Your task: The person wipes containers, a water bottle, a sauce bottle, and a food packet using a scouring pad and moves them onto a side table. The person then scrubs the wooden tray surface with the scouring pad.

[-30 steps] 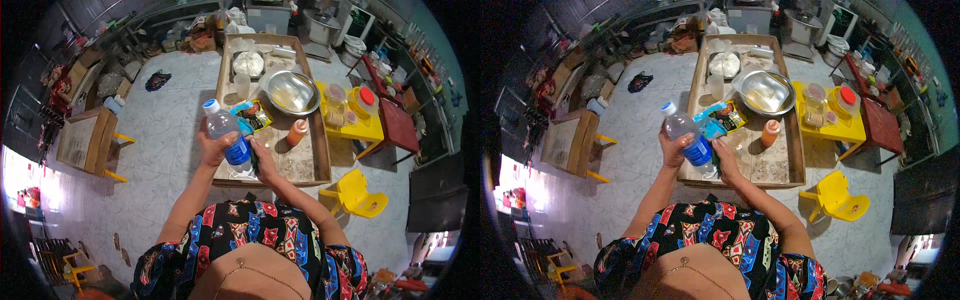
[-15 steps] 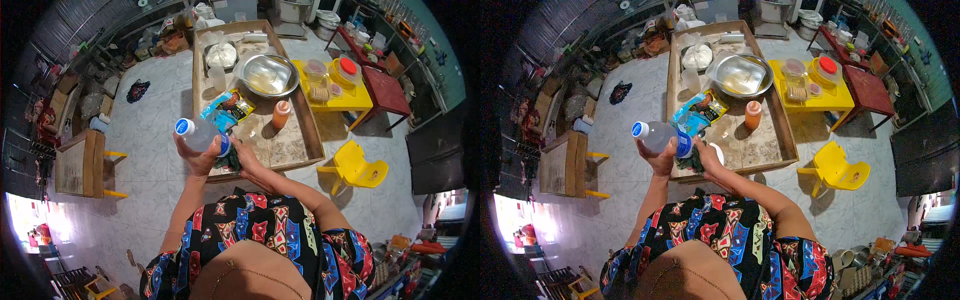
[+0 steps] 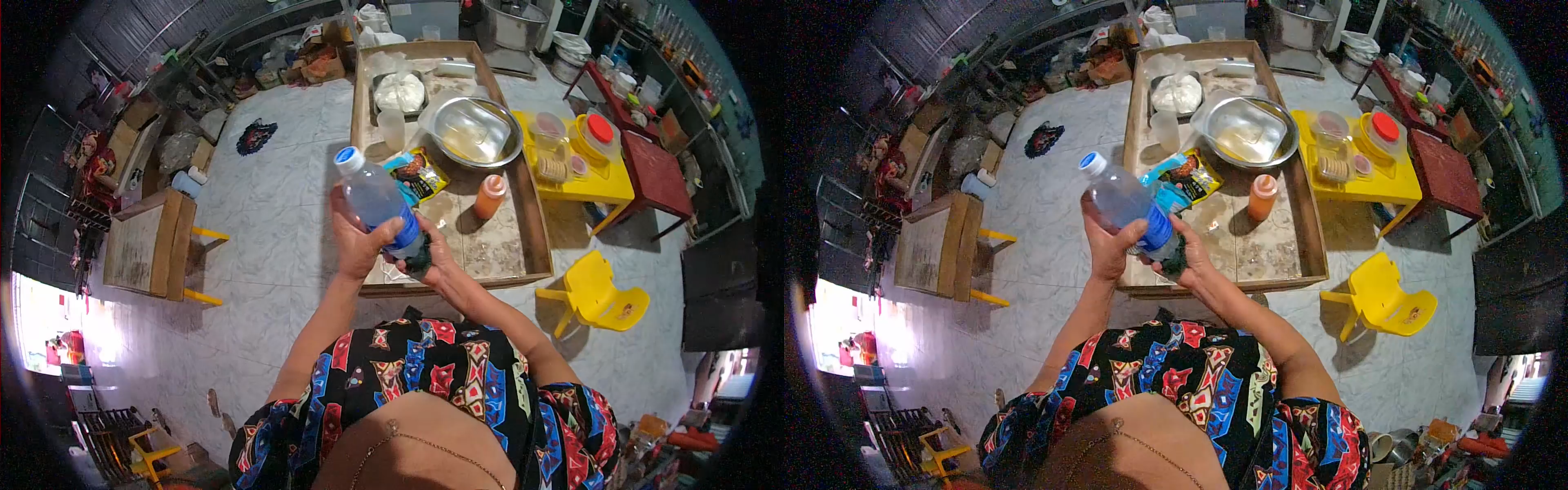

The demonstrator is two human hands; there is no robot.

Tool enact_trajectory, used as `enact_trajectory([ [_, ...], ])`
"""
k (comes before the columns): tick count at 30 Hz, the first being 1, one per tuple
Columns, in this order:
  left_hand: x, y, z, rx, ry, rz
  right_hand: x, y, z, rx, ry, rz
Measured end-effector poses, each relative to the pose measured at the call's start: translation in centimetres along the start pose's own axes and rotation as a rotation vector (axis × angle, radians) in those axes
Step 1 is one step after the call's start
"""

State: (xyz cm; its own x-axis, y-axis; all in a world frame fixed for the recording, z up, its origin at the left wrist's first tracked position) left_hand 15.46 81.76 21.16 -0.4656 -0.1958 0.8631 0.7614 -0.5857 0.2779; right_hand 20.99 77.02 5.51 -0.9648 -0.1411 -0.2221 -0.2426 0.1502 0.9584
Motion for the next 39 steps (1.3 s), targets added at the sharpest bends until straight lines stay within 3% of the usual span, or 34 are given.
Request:
enact_trajectory([
  [1, 0.2, -0.5, 0.0, 0.004, 0.006, 0.002, -0.2, -0.2, -0.1, -0.004, 0.004, -0.004],
  [3, -3.1, 0.7, -0.6, -0.255, -0.316, -0.048, 0.0, 1.0, -0.1, -0.139, 0.065, -0.049],
  [4, -5.1, 0.2, -0.8, -0.291, -0.366, -0.011, -0.2, 1.6, -0.5, -0.114, 0.064, -0.076],
  [7, -5.7, -0.2, -1.1, -0.215, -0.295, -0.095, -0.8, 0.4, -0.7, 0.013, -0.009, -0.237],
  [8, -5.5, -0.5, -1.0, -0.168, -0.25, -0.074, -2.2, -0.2, -1.5, 0.235, -0.159, -0.396],
  [9, -5.5, -0.3, -1.2, -0.162, -0.243, -0.075, -1.9, 0.2, -0.9, 0.231, -0.155, -0.404],
  [11, -3.7, -0.3, -1.1, -0.032, -0.213, -0.005, -5.7, 3.1, -2.1, 0.325, -0.559, -0.78],
  [13, -4.4, -0.6, -1.2, -0.057, -0.161, 0.04, -5.4, 4.3, -2.3, 0.252, -0.539, -0.8],
  [15, -4.5, -1.6, -1.3, -0.002, -0.083, 0.13, -6.7, 6.6, -3.4, 0.189, -0.852, -1.078],
  [16, -4.7, -1.5, -1.5, 0.0, -0.08, 0.128, -7.0, 11.3, -5.3, 0.151, -0.904, -1.344],
  [19, -4.8, -1.0, -2.4, -0.018, -0.104, -0.037, -8.6, 15.8, -5.7, 0.025, -1.006, -1.094],
  [20, -4.2, -0.7, -2.6, -0.057, -0.153, 0.19, -9.6, 17.2, -6.1, 0.058, -1.046, -1.173],
  [21, -3.9, -0.6, -2.9, -0.095, -0.201, 0.418, -10.5, 17.3, -5.6, 0.055, -1.045, -1.175],
  [23, -4.6, -0.2, -3.2, -0.107, -0.133, 0.383, -9.3, 16.7, -2.1, -0.154, -0.646, -1.079],
  [25, -3.9, -0.2, -3.3, -0.067, -0.072, 0.529, -8.4, 16.0, -1.8, -0.105, -0.589, -1.07],
  [27, -4.7, -1.1, -3.4, -0.085, -0.11, 0.636, -7.7, 18.7, -5.7, 0.092, -1.134, -1.7],
  [28, -7.1, -2.7, -3.3, -0.028, -0.085, 0.465, -6.0, 20.1, -7.1, 0.057, -1.301, -1.826],
  [30, -7.7, -3.8, -3.2, 0.081, -0.083, 0.034, -3.1, 19.8, -7.4, 0.005, -1.312, -1.984],
  [31, -8.0, -4.3, -3.2, 0.086, -0.08, 0.031, -1.6, 19.5, -7.2, -0.045, -1.318, -2.139],
  [32, -7.8, -4.6, -3.1, 0.008, 0.008, 0.271, -1.5, 18.5, -7.0, -0.051, -1.317, -2.143],
  [34, -7.7, -3.8, -3.4, -0.147, 0.183, 0.753, -1.0, 17.0, -7.4, -0.269, -1.374, -2.094],
  [35, -5.5, -3.9, -3.9, -0.054, 0.121, 0.798, -1.2, 17.1, -7.4, -0.274, -1.371, -2.097],
  [37, -4.5, -2.6, -4.5, -0.065, -0.057, 0.456, -5.9, 15.2, -6.4, -0.017, -1.192, -1.668],
  [39, -3.5, -2.3, -4.7, -0.03, -0.039, 0.384, -9.1, 13.5, -2.7, 0.023, -0.775, -1.336],
])
Point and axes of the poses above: each hand's wrist, its own z-axis towards the middle knuckle, its own y-axis out of the palm, x = y × z, the point moved 10 cm from there along z, towards the middle knuckle, and after that the axes turned 5 degrees about -x, right-handed, at the moved point
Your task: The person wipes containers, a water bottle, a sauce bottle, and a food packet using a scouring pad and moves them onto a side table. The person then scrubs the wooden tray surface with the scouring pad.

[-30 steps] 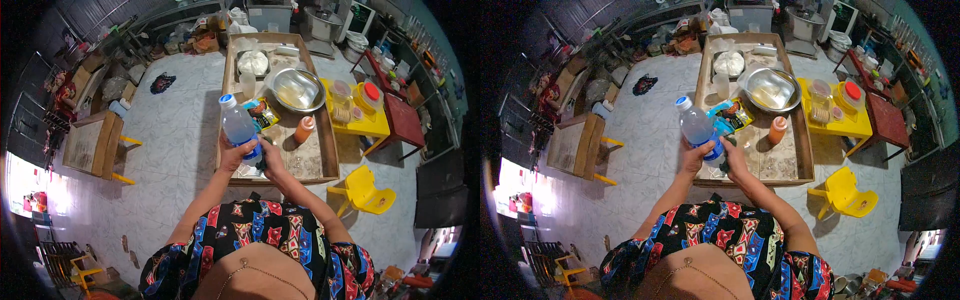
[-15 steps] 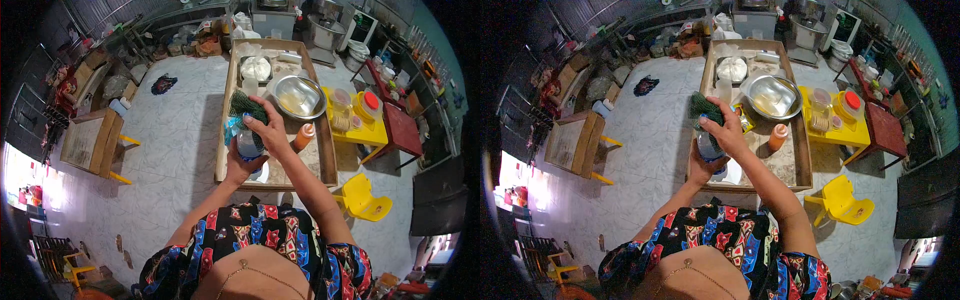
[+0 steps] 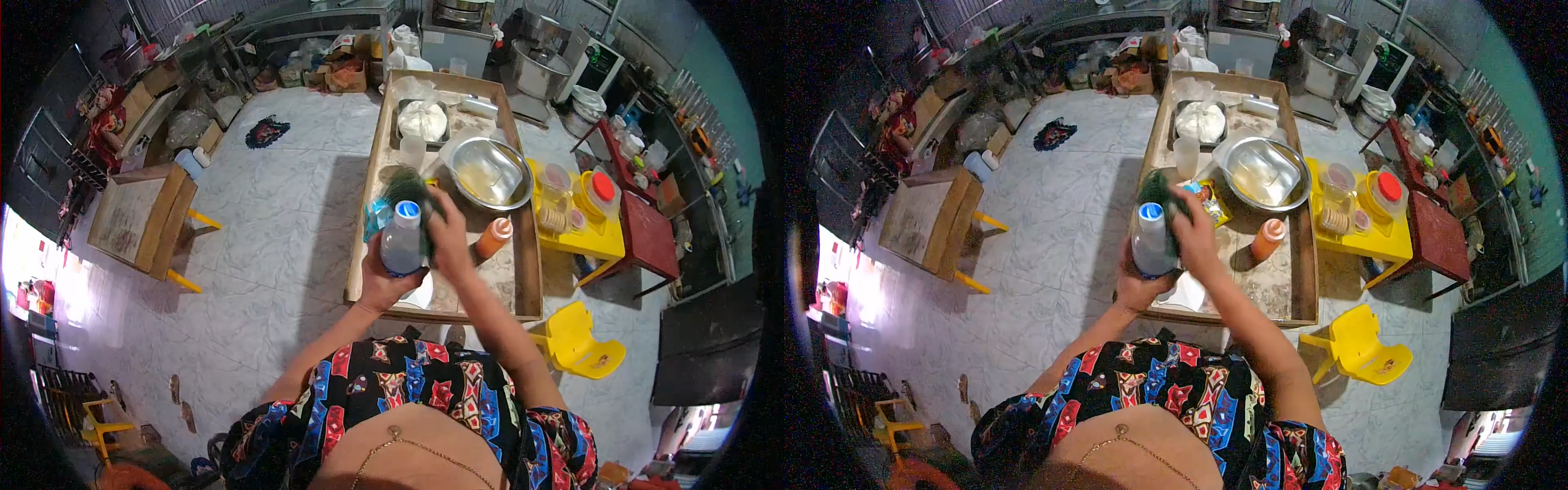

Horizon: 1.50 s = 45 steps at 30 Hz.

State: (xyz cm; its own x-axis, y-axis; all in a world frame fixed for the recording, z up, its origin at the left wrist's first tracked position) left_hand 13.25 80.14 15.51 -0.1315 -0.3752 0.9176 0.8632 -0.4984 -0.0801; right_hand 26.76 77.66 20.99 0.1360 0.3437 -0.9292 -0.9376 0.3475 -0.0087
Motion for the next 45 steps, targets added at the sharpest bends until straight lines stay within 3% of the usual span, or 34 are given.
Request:
enact_trajectory([
  [2, 0.9, 1.1, -0.1, -0.084, -0.027, -0.147, 2.8, 0.7, 1.1, -0.059, 0.363, 0.591],
  [4, 0.4, 1.3, -0.4, -0.093, -0.081, -0.224, 0.2, 0.3, 0.9, 0.003, 0.347, 0.67],
  [6, 0.3, 1.0, -0.6, -0.13, -0.126, 0.056, -2.8, 0.5, 0.5, -0.058, 0.254, 0.788],
  [7, 0.2, 0.8, -0.7, -0.126, -0.128, 0.055, -2.1, 1.3, 0.0, -0.229, 0.314, 0.557],
  [8, -0.2, 0.6, -0.8, -0.117, -0.151, -0.076, -2.5, 2.1, -0.2, -0.355, 0.193, 0.213],
  [11, -0.6, 0.3, -1.3, -0.099, -0.161, -0.218, -2.5, 3.4, -0.7, -0.458, 0.147, 0.227],
  [13, -1.2, 0.0, -1.7, -0.09, -0.152, -0.227, 1.3, 2.1, -1.5, -0.299, 0.47, 0.403],
  [15, -2.9, 1.6, -2.5, -0.289, -0.18, -0.048, 1.5, 2.0, -2.1, -0.25, 0.479, 0.408],
  [20, -3.7, 2.3, -4.2, -0.247, -0.194, -0.049, 2.7, 2.4, -2.3, -0.233, 0.441, 0.593],
  [22, -3.7, 2.5, -4.0, -0.229, -0.264, -0.24, 4.9, 1.9, -2.9, -0.212, 0.336, 0.513],
  [24, -4.1, 2.4, -3.3, -0.22, -0.285, -0.216, 4.9, -0.3, -4.5, 0.018, 0.1, -0.074],
  [25, -3.9, 1.8, -2.5, -0.148, -0.241, -0.244, 5.8, 0.1, -6.8, 0.12, 0.299, -0.056],
  [26, -3.8, 1.2, -1.8, -0.076, -0.197, -0.272, 8.6, 0.1, -7.7, 0.113, 0.147, -0.084],
  [29, -4.1, 0.6, -1.4, -0.037, -0.152, -0.24, 12.1, 1.3, -10.8, -0.051, 0.177, -0.102],
  [31, -3.6, 1.3, -1.5, -0.098, -0.147, -0.111, 16.8, 0.6, -12.2, 0.189, 0.523, 0.558],
  [36, -5.8, 4.0, -2.8, -0.123, -0.206, -0.02, 5.5, -0.7, -6.6, 0.156, 0.242, 0.382],
  [38, -6.8, 5.2, -2.4, -0.152, -0.3, -0.263, 2.1, -0.6, -5.5, 0.036, 0.074, -0.278],
  [39, -4.6, 4.8, -2.4, -0.202, -0.1, 0.023, 3.1, -1.3, -5.5, 0.093, 0.185, -0.177],
  [40, -3.7, 4.8, -2.3, -0.207, -0.101, 0.019, 3.3, -1.6, -5.2, 0.098, 0.188, -0.18],
  [42, -3.6, 5.0, -2.5, -0.228, -0.159, 0.3, 5.4, -2.3, -5.2, 0.196, 0.323, 0.252],
  [45, -2.8, 5.9, -2.5, -0.264, -0.13, 0.244, 2.9, -3.1, -4.7, 0.208, 0.235, 0.204],
])
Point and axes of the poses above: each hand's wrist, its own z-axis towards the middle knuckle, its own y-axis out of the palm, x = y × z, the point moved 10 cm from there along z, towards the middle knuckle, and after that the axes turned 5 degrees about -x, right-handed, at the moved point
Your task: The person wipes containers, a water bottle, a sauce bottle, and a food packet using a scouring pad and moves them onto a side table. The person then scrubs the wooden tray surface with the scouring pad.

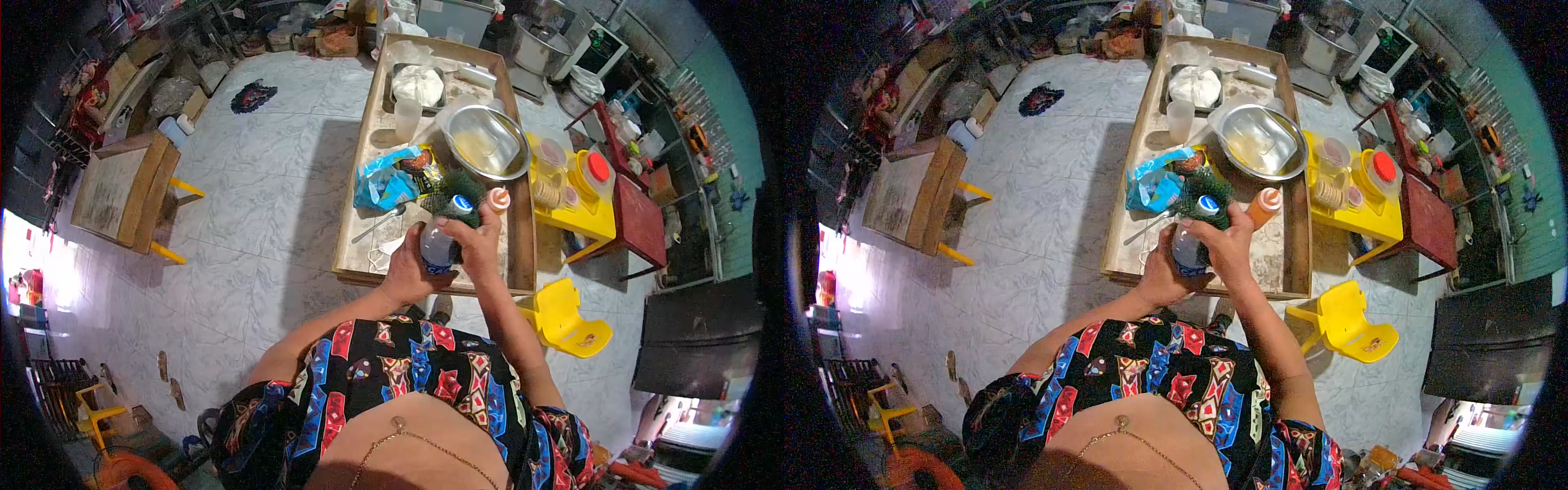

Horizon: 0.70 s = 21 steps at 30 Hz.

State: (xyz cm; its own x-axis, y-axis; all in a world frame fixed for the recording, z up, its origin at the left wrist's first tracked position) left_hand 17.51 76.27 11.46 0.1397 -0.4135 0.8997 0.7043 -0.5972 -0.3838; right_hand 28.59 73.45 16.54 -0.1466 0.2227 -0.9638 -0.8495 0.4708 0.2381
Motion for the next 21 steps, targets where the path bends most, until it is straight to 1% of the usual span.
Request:
enact_trajectory([
  [1, 0.9, -0.1, 0.0, 0.003, 0.056, 0.007, -0.9, -0.2, 0.0, -0.002, -0.03, 0.019],
  [2, 0.7, -0.2, 0.5, -0.001, 0.056, 0.005, -1.8, -0.5, 0.2, 0.006, -0.041, 0.052],
  [3, 0.8, 0.1, 1.3, -0.093, 0.107, -0.192, -2.6, -1.0, 0.5, 0.016, -0.076, 0.093],
  [4, 1.1, 0.5, 1.6, -0.186, 0.157, -0.39, -3.0, -1.8, 0.6, 0.036, -0.058, 0.095],
  [5, 0.3, 0.7, 1.5, -0.19, 0.157, -0.393, -3.5, -2.2, 0.6, 0.055, -0.04, 0.097],
  [6, -2.4, 2.9, 1.2, -0.32, -0.057, -0.76, -4.6, -2.3, 0.5, 0.083, -0.079, 0.118],
  [7, -3.4, 4.8, 0.3, -0.448, -0.279, -1.12, -4.9, -2.5, 0.6, 0.088, -0.083, 0.118],
  [8, -5.0, 6.2, -2.2, -0.52, -0.568, -1.136, -5.3, -2.5, 0.7, 0.073, -0.11, 0.094],
  [9, -5.3, 6.4, -2.1, -0.527, -0.567, -1.133, -5.7, -2.5, 0.7, 0.059, -0.137, 0.07],
  [10, -5.3, 7.6, -2.5, -0.622, -0.597, -1.281, -5.8, -2.1, 0.4, 0.06, -0.133, -0.006],
  [11, -5.2, 8.7, -2.9, -0.718, -0.626, -1.429, -5.5, -1.1, 0.1, 0.044, -0.095, -0.002],
  [12, -6.3, 9.1, -2.7, -0.655, -0.598, -1.379, -5.4, -0.4, -0.2, 0.043, -0.149, -0.045],
  [13, -6.2, 9.2, -3.0, -0.675, -0.6, -1.373, -5.1, 0.2, -0.6, 0.049, -0.209, -0.092],
  [15, -6.6, 6.5, -1.6, -0.371, -0.411, -1.27, -3.7, 1.2, -1.5, 0.011, -0.246, -0.177],
  [16, -7.2, 6.6, -1.8, -0.227, -0.525, -1.379, -3.0, 1.1, -1.9, 0.061, -0.337, -0.239],
  [17, -12.3, 8.9, -1.3, -0.423, -0.294, -1.291, -2.3, 0.8, -2.3, 0.11, -0.425, -0.304],
  [19, -10.4, 7.1, -0.5, -0.128, -0.466, -1.436, -0.7, 1.1, -2.1, 0.04, -0.463, -0.516],
  [21, -13.2, 6.3, 0.4, -0.11, -0.46, -1.462, 2.4, 0.8, -2.6, 0.014, -0.429, -0.628],
])
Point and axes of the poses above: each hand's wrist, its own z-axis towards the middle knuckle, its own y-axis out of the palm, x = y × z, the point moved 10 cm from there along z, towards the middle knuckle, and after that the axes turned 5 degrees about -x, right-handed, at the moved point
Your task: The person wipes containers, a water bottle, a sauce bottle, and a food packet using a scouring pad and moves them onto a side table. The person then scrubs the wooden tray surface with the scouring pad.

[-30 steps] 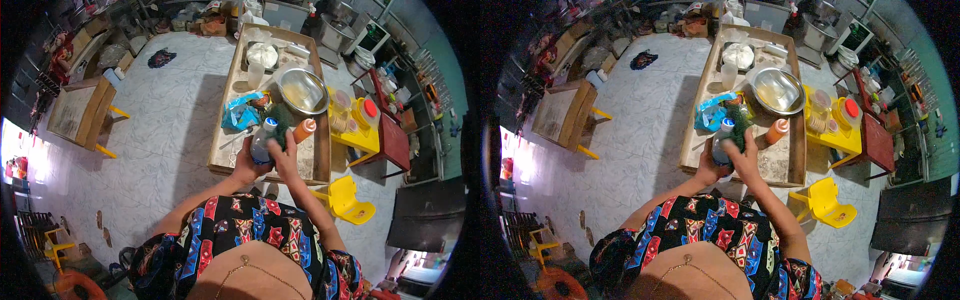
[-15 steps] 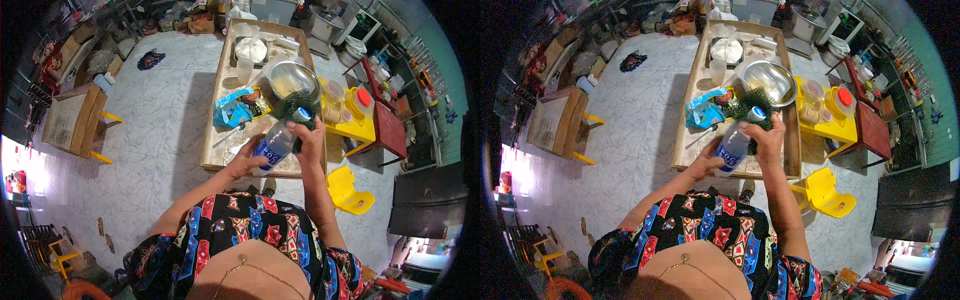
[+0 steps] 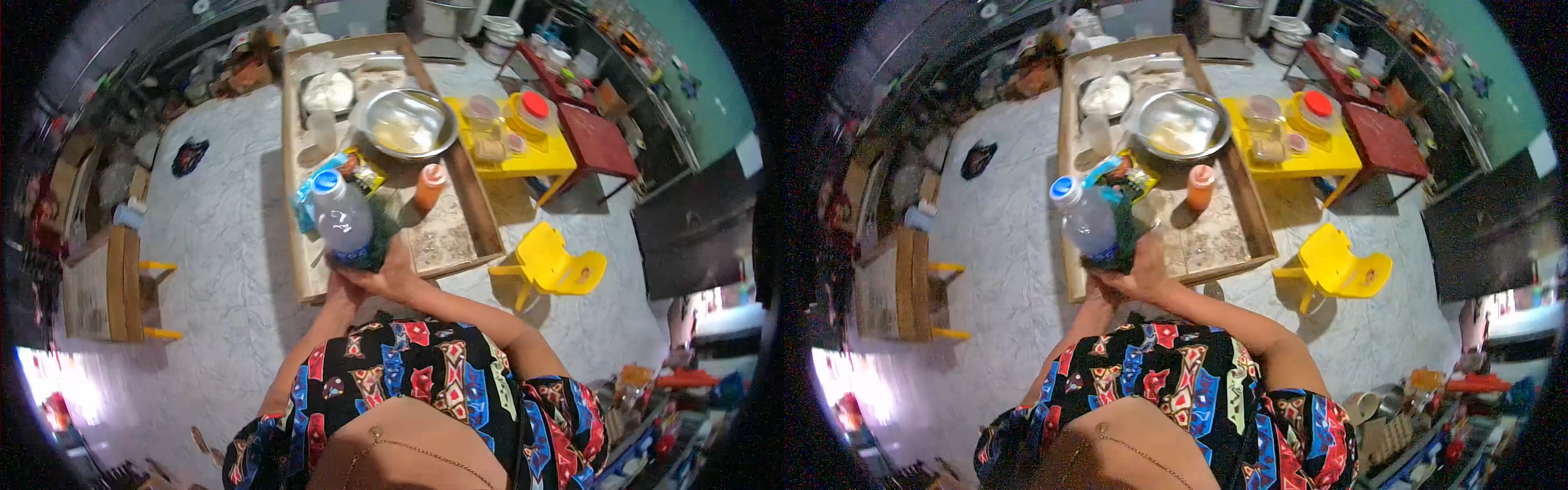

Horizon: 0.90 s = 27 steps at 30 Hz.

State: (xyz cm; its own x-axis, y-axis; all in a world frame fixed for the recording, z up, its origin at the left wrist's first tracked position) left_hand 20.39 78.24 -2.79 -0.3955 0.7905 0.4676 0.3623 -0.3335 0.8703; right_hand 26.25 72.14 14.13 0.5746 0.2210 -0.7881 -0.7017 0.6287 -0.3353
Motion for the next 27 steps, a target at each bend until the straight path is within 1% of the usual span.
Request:
enact_trajectory([
  [1, 0.7, 0.7, 0.2, -0.015, -0.021, 0.009, 0.8, 0.1, -0.9, 0.017, -0.028, -0.011],
  [2, 1.9, 1.5, 0.4, -0.039, 0.02, 0.056, 2.1, -0.2, -1.7, 0.042, -0.023, -0.023],
  [3, 2.9, 2.7, 0.4, -0.063, 0.061, 0.101, 2.7, 0.4, -2.3, -0.027, -0.081, -0.115],
  [4, 2.7, 3.7, 0.1, -0.073, 0.047, 0.107, 3.3, 1.2, -3.0, -0.105, -0.138, -0.203],
  [6, 3.8, 5.4, -0.7, -0.072, 0.139, 0.309, 3.7, -0.2, -2.9, -0.094, -0.124, -0.238],
  [7, 3.2, 5.3, -0.6, -0.028, 0.105, 0.26, 3.5, -0.6, -1.9, -0.25, 0.001, -0.18],
  [8, 3.0, 5.0, -0.5, -0.033, 0.099, 0.262, 4.1, -0.3, -1.4, -0.405, 0.128, -0.119],
  [9, 2.4, 4.1, -0.4, -0.03, 0.057, 0.288, 5.5, 0.0, -1.3, -0.432, 0.1, -0.137],
  [10, 2.1, 3.6, -0.4, -0.027, 0.014, 0.314, 5.3, -0.6, -0.7, -0.425, 0.103, -0.139],
  [11, 2.0, 3.3, -0.4, -0.032, 0.008, 0.317, 4.8, -1.5, 0.1, -0.379, 0.089, -0.064],
  [13, -0.4, 3.5, -0.6, -0.139, -0.232, 0.206, 2.5, -3.7, 2.1, -0.259, 0.042, 0.118],
  [14, -0.5, 2.8, -0.5, -0.139, -0.23, 0.207, 0.8, -4.2, 3.2, -0.26, 0.04, 0.119],
  [15, -1.9, 3.3, -0.6, -0.286, -0.337, 0.127, -1.1, -4.4, 4.1, -0.285, 0.048, 0.312],
  [16, -2.6, 5.6, -1.4, -0.433, -0.443, 0.045, -2.4, -4.6, 4.9, -0.309, 0.055, 0.506],
  [17, -2.8, 5.2, -1.4, -0.329, -0.425, 0.205, -1.9, -3.8, 4.9, -0.44, 0.177, 0.552],
  [18, -2.7, 6.1, -1.5, -0.329, -0.423, 0.207, -1.7, -4.1, 5.3, -0.441, 0.175, 0.552],
  [20, -3.1, 5.6, -1.5, -0.23, -0.497, 0.505, -1.6, -1.6, 4.1, -0.767, 0.28, 0.745],
  [21, -3.1, 5.6, -1.5, -0.229, -0.495, 0.507, -1.5, -1.0, 3.6, -0.83, 0.333, 0.877],
  [22, -3.1, 5.9, -1.5, -0.238, -0.49, 0.397, -1.4, -1.0, 3.5, -0.831, 0.331, 0.877],
  [24, -3.1, 6.5, -1.5, -0.256, -0.477, 0.177, -0.5, 0.5, 1.7, -0.959, 0.466, 0.764],
  [25, -3.0, 6.7, -1.5, -0.262, -0.47, 0.066, 0.2, 0.7, 1.9, -0.88, 0.345, 0.599],
  [26, -3.0, 6.9, -1.5, -0.266, -0.462, -0.045, 0.6, 1.2, 1.2, -0.881, 0.345, 0.602],
  [27, -2.9, 7.1, -1.5, -0.271, -0.453, -0.155, 0.8, 0.6, 1.4, -0.788, 0.308, 0.506],
])
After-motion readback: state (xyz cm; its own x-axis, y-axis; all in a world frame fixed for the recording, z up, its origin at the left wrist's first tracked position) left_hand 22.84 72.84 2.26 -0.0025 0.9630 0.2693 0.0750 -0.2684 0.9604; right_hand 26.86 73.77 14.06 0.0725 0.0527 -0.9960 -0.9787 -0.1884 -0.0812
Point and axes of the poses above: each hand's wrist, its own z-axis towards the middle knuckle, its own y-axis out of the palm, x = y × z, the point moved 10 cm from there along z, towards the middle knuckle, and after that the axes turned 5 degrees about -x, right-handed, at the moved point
